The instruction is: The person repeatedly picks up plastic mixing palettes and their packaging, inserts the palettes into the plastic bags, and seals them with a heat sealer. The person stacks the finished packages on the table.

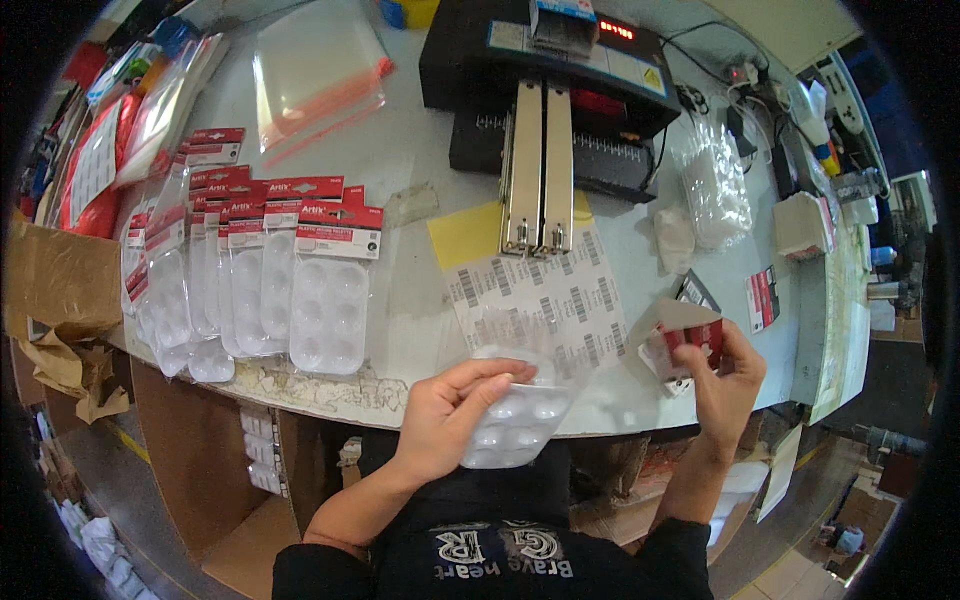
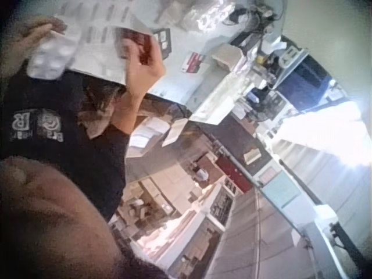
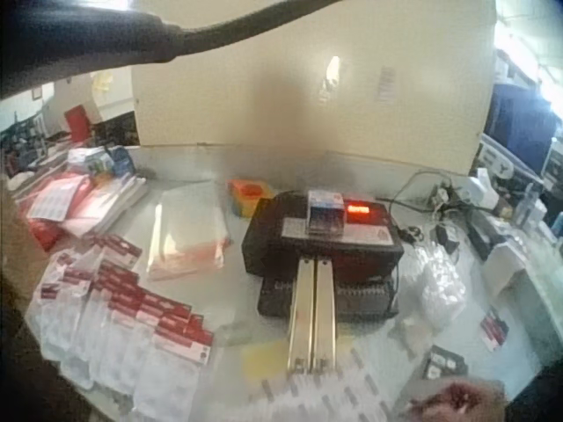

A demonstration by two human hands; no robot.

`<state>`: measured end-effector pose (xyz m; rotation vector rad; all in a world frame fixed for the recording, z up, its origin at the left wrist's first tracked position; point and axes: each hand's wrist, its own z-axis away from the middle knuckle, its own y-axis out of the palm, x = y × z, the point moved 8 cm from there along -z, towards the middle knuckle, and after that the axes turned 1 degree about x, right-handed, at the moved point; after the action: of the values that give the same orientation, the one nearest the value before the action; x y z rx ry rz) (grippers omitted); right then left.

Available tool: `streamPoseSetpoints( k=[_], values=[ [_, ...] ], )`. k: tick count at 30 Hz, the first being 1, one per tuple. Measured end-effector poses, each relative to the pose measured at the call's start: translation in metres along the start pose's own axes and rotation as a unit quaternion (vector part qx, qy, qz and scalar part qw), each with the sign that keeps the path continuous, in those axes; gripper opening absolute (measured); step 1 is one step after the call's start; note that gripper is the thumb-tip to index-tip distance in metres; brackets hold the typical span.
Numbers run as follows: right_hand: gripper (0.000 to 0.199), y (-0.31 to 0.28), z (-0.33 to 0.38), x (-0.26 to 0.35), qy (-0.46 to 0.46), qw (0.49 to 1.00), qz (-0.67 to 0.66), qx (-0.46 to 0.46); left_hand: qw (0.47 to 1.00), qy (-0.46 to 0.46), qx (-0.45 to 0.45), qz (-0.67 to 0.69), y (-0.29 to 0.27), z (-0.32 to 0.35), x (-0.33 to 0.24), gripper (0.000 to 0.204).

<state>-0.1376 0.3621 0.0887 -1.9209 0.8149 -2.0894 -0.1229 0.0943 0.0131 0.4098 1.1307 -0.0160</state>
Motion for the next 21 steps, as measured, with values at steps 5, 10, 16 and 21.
streamPoseSetpoints(
  k=[5,10,16,21],
  values=[
    [0.029,0.082,0.000,0.065,-0.128,0.971,0.033,0.199,0.992,0.058,-0.010,-0.108,0.013,0.004,-0.016,0.020],
    [0.022,0.106,0.001,0.073,-0.161,0.949,0.045,0.266,0.970,0.055,-0.031,-0.234,0.005,0.005,-0.015,0.019],
    [0.025,0.104,0.002,0.065,-0.179,0.932,0.090,0.301,0.974,0.082,-0.045,-0.207,0.009,0.003,-0.014,0.017],
    [0.030,0.084,-0.008,0.047,-0.154,0.969,0.068,0.181,0.949,0.148,-0.128,-0.248,-0.008,0.005,-0.028,0.017]
  ],
)
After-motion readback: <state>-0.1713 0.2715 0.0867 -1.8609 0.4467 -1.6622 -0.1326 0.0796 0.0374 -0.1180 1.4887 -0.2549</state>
